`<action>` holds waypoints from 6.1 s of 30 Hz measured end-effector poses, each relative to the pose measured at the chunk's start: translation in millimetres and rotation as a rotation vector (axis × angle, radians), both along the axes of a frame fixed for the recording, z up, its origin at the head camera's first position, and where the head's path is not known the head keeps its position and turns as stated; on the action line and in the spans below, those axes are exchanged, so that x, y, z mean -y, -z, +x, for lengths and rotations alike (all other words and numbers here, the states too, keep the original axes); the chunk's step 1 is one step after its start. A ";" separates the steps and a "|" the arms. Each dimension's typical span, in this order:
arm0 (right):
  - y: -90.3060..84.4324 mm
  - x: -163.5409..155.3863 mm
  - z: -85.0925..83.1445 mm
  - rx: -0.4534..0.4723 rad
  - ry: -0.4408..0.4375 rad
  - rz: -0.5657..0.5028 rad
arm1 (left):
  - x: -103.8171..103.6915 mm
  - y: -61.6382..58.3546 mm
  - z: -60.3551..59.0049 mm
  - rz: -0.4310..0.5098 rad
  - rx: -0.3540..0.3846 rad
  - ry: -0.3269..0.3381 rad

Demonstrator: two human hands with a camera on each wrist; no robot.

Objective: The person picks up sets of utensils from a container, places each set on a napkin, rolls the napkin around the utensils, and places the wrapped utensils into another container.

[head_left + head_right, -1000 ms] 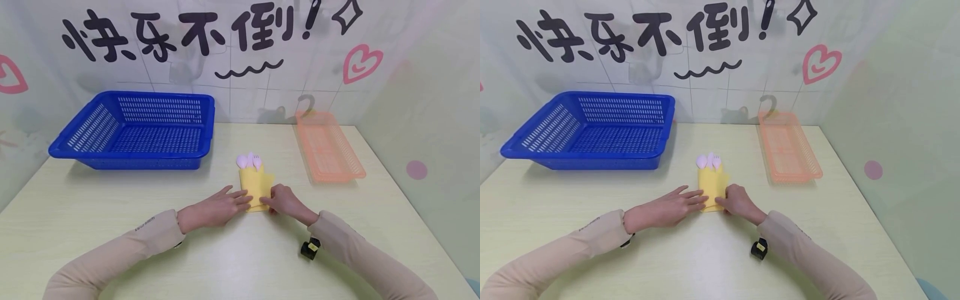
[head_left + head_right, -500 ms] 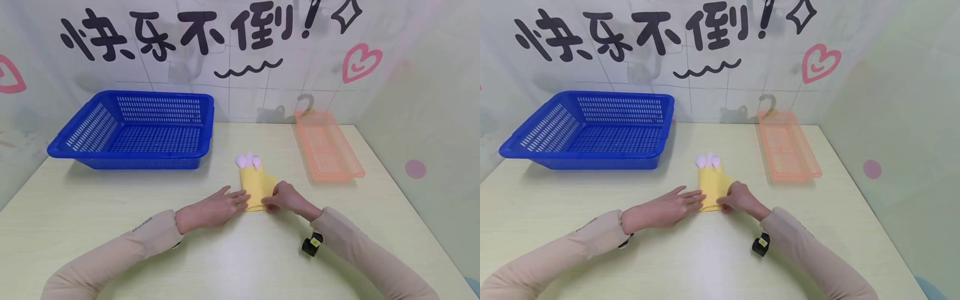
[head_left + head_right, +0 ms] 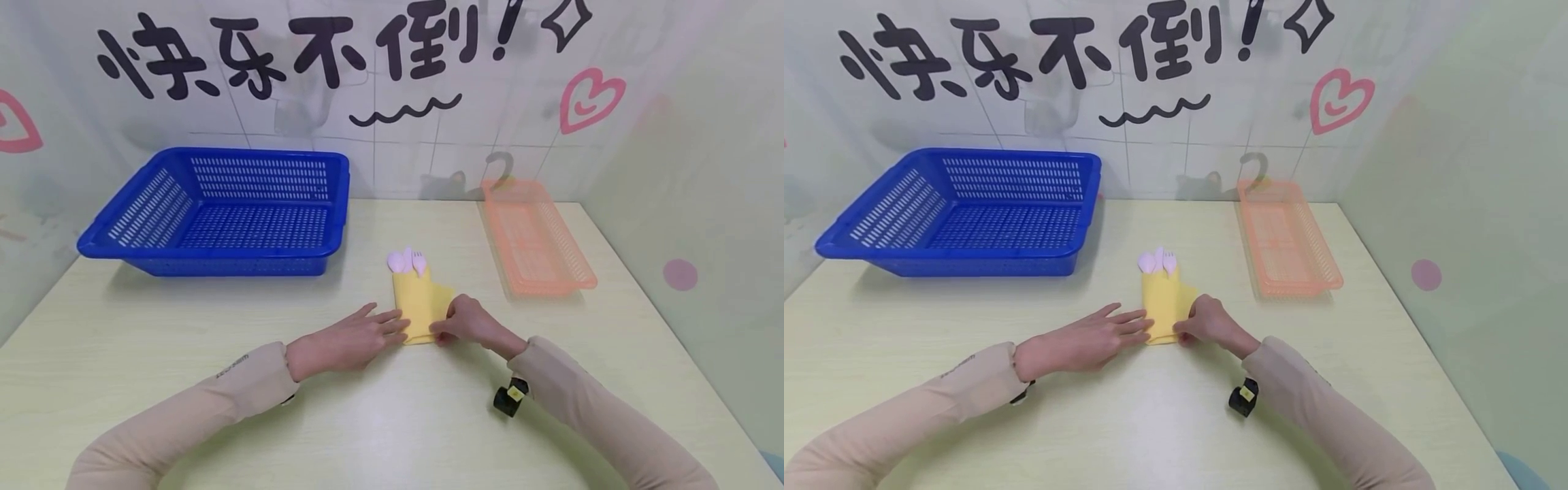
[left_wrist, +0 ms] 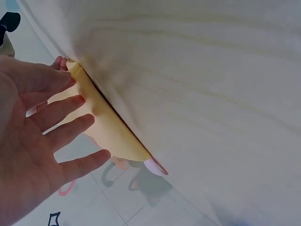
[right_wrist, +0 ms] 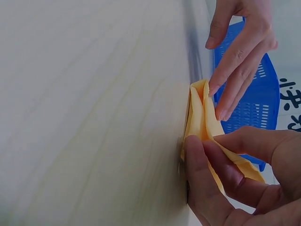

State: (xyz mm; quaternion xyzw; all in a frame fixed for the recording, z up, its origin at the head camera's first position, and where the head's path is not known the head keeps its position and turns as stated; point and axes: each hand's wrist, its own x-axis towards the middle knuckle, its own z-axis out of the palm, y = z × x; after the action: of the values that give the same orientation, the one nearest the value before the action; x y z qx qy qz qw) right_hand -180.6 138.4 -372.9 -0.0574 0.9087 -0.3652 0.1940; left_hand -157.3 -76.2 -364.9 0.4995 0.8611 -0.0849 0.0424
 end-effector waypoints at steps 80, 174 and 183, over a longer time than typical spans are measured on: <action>-3.7 -1.3 -3.2 0.105 0.015 -0.046 | -25.9 -2.0 -10.8 -0.027 0.074 -0.038; -34.5 4.9 -11.8 -0.037 0.157 -0.427 | -36.4 -12.5 -42.5 1.405 1.200 -0.935; -39.0 8.1 -12.0 -0.025 0.171 -0.481 | -39.3 -17.8 -43.2 1.473 1.154 -0.974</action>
State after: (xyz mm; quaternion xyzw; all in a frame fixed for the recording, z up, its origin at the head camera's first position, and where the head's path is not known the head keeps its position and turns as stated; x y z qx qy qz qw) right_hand -192.5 130.2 -333.9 -0.0293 0.7997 -0.5851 0.1318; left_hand -200.5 -36.9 -347.1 -0.0330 0.6570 0.7357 0.1613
